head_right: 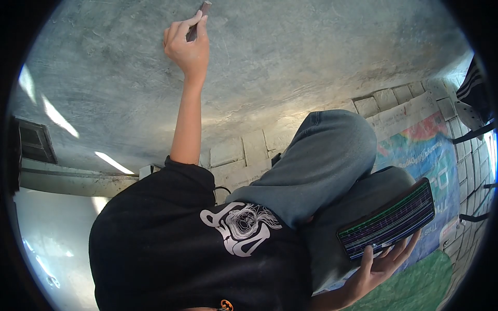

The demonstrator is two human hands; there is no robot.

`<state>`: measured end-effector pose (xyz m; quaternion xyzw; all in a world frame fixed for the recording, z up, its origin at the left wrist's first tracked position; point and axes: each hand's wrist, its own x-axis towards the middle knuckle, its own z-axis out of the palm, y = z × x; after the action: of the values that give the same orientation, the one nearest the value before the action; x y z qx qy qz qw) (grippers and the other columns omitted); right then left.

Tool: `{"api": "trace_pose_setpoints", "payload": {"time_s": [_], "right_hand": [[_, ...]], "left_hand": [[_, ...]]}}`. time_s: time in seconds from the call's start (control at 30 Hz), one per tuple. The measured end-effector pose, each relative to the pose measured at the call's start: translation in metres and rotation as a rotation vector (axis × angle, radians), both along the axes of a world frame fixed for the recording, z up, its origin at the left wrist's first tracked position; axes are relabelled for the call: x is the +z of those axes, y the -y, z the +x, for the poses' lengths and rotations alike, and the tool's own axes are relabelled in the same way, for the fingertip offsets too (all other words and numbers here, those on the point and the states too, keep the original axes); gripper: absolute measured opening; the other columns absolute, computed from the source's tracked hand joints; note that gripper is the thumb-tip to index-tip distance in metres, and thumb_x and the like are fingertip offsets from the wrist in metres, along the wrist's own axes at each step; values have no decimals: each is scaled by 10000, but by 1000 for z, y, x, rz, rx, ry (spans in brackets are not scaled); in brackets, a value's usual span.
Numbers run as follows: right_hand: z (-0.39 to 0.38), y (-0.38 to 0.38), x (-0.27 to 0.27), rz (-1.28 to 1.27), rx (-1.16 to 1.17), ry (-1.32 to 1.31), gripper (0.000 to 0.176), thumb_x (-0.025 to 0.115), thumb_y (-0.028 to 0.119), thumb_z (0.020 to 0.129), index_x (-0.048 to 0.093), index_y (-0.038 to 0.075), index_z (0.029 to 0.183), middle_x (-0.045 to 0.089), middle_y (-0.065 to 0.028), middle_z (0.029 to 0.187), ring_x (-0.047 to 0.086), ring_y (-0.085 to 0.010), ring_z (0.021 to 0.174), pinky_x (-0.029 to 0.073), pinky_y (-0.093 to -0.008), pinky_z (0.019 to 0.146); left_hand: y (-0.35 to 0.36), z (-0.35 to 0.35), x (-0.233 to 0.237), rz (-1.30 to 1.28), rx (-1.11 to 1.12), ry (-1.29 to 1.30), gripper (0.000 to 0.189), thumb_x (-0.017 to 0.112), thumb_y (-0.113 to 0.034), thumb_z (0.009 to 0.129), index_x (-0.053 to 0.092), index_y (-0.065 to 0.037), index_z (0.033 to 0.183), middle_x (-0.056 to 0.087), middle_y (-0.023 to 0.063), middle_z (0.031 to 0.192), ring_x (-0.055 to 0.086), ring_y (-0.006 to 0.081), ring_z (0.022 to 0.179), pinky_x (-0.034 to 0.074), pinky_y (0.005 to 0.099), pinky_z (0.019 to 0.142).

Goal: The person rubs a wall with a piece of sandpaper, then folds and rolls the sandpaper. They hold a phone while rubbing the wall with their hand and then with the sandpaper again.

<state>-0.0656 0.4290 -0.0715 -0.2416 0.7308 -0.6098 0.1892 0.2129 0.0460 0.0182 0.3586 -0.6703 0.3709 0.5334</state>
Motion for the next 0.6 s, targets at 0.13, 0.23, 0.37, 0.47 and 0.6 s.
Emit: {"api": "trace_pose_setpoints", "payload": {"time_s": [0.13, 0.23, 0.37, 0.47, 0.6], "right_hand": [[-6, -9, -10, -32, 137, -135, 924, 729, 253, 692, 249, 96, 1465, 324, -164, 1446, 327, -281, 1319, 201, -444, 1110], [-5, -9, -6, 13, 110, -130, 967, 735, 319, 651, 254, 107, 1463, 295, -145, 1469, 267, -309, 1354, 174, -473, 1124], [-4, -7, -6, 54, 58, -71, 978, 732, 355, 639, 257, 126, 1462, 298, -138, 1472, 253, -339, 1366, 179, -502, 1129], [1, -1, -1, -13, 59, 8, 938, 726, 318, 664, 264, 129, 1459, 332, -143, 1447, 295, -338, 1348, 216, -509, 1118], [9, 9, -3, 37, -21, -81, 932, 736, 283, 666, 266, 133, 1457, 347, -164, 1426, 326, -335, 1330, 242, -512, 1106]], "left_hand": [[-1, -1, 1, 3, 13, 10, 111, 763, -106, 710, 743, -136, 814, 638, -31, 704, 536, 162, 678, 409, 294, 683], [-1, -1, 1, 1, 15, 2, 112, 765, -105, 707, 743, -135, 812, 639, -32, 706, 537, 161, 678, 410, 295, 686], [-1, -1, 1, 2, 5, 2, 112, 767, -107, 704, 743, -135, 810, 638, -33, 702, 538, 158, 680, 410, 295, 687], [-3, -2, 2, 5, 20, 2, 112, 768, -106, 703, 743, -134, 810, 639, -31, 700, 539, 159, 680, 412, 295, 687], [3, -2, 0, -5, -43, -40, 60, 752, -130, 734, 706, -160, 711, 570, -86, 654, 500, 132, 690, 328, 308, 660]]}}
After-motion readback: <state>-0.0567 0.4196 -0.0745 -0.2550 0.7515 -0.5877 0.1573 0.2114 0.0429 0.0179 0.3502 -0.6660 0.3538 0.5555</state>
